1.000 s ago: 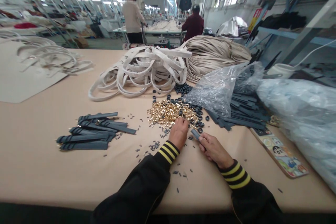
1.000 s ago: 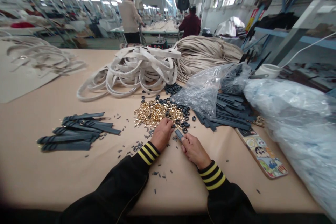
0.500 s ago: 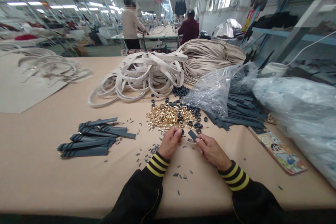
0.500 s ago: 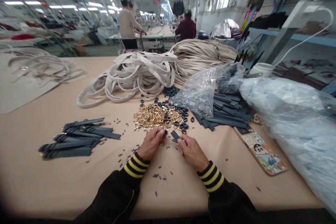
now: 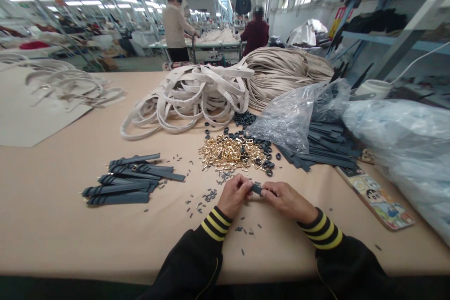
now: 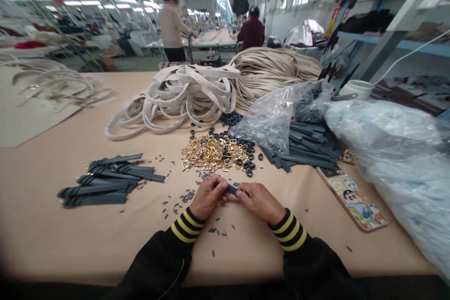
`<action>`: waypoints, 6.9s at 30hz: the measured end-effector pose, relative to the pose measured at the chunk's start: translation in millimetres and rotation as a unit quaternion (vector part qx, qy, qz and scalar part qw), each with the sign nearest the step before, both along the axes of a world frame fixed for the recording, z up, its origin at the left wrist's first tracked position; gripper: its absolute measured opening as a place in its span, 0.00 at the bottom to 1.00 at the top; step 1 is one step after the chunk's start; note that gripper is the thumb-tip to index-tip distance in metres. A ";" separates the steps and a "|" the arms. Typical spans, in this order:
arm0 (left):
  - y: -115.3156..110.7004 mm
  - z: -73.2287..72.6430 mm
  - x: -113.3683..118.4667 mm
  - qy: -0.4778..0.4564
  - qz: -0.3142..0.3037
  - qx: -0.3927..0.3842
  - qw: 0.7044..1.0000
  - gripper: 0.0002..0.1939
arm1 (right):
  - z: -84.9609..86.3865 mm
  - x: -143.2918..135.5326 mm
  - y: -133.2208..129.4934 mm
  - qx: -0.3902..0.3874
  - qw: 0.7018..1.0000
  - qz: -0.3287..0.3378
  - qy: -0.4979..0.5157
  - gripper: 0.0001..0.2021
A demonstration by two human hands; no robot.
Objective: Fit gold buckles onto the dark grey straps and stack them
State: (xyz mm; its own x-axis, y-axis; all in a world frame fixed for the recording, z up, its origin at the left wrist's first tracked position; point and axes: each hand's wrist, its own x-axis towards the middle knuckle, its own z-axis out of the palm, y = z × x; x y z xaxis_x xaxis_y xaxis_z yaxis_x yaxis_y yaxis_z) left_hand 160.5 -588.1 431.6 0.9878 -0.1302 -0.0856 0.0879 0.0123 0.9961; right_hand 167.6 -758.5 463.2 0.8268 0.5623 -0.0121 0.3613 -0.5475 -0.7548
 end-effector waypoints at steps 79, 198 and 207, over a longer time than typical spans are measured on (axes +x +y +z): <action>-11.3 -8.5 -10.5 -0.207 -0.014 0.254 0.945 0.15 | -25.8 0.9 16.5 0.215 0.950 -0.147 0.175 0.09; -15.2 11.8 -11.6 0.023 -0.010 -0.131 0.991 0.11 | -11.6 -15.1 9.3 0.333 0.900 -0.115 0.257 0.14; -12.8 6.8 -14.6 -0.023 -0.028 -0.038 0.999 0.09 | -15.3 -7.2 10.5 0.243 0.925 -0.192 0.221 0.15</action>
State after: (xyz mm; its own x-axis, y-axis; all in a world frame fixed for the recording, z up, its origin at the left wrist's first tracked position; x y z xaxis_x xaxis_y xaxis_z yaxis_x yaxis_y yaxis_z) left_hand 146.0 -600.9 438.4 0.9815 -0.1896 -0.0278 0.0444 0.0840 0.9955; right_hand 160.4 -748.0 447.9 0.9410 0.2571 -0.2199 -0.1923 -0.1283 -0.9729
